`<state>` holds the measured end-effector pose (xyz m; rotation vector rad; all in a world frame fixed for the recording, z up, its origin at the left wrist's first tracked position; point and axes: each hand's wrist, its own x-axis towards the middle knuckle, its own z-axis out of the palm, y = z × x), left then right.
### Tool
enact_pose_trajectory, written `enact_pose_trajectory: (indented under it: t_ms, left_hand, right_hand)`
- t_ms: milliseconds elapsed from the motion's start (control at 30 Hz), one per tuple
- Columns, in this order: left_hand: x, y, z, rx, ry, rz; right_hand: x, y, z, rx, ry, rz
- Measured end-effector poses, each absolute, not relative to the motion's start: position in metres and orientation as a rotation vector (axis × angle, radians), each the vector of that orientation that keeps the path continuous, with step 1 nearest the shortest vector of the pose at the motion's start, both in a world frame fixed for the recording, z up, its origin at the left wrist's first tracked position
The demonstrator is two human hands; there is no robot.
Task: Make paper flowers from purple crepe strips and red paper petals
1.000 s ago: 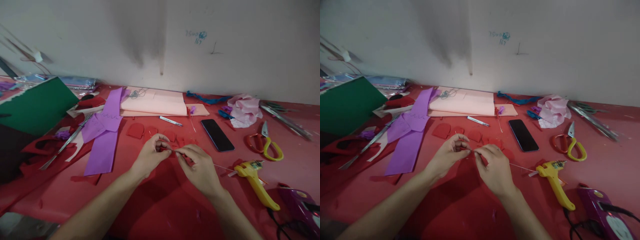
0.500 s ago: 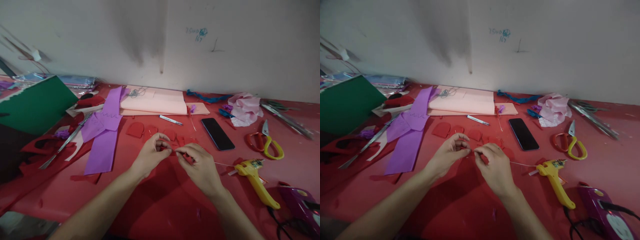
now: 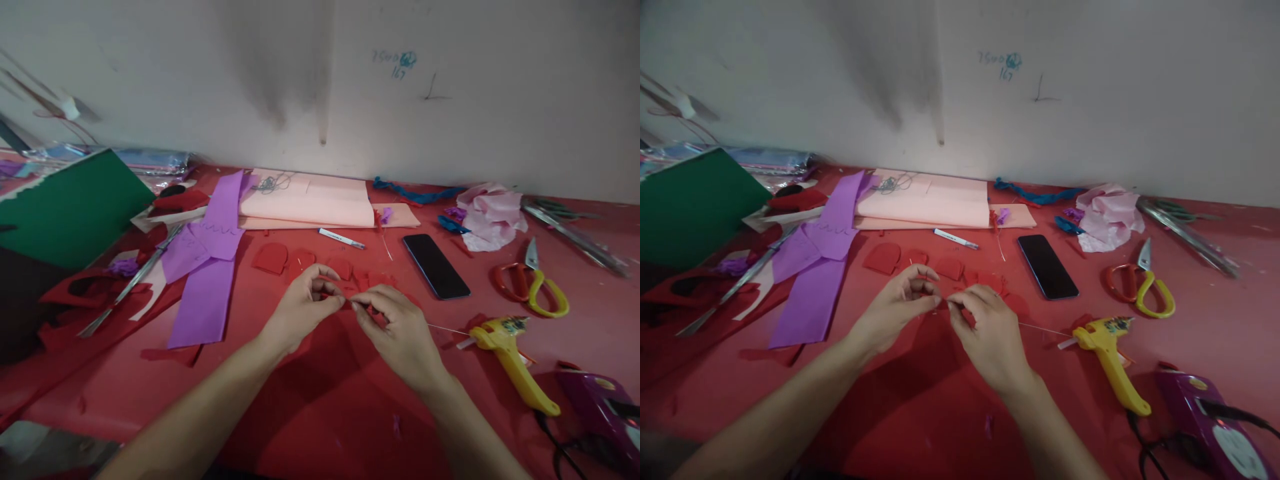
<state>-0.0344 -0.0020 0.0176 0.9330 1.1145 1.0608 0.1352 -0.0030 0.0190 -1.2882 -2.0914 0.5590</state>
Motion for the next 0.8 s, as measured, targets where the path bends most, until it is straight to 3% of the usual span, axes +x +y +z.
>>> enact_pose_trajectory:
  t_ms: [800]
  left_hand:
    - [-0.0358,-0.001,0.0178,0.949,1.122,1.044]
  right_hand:
    - [0.1363,-0.0033,0.0208,-1.252,-2.123,0.553]
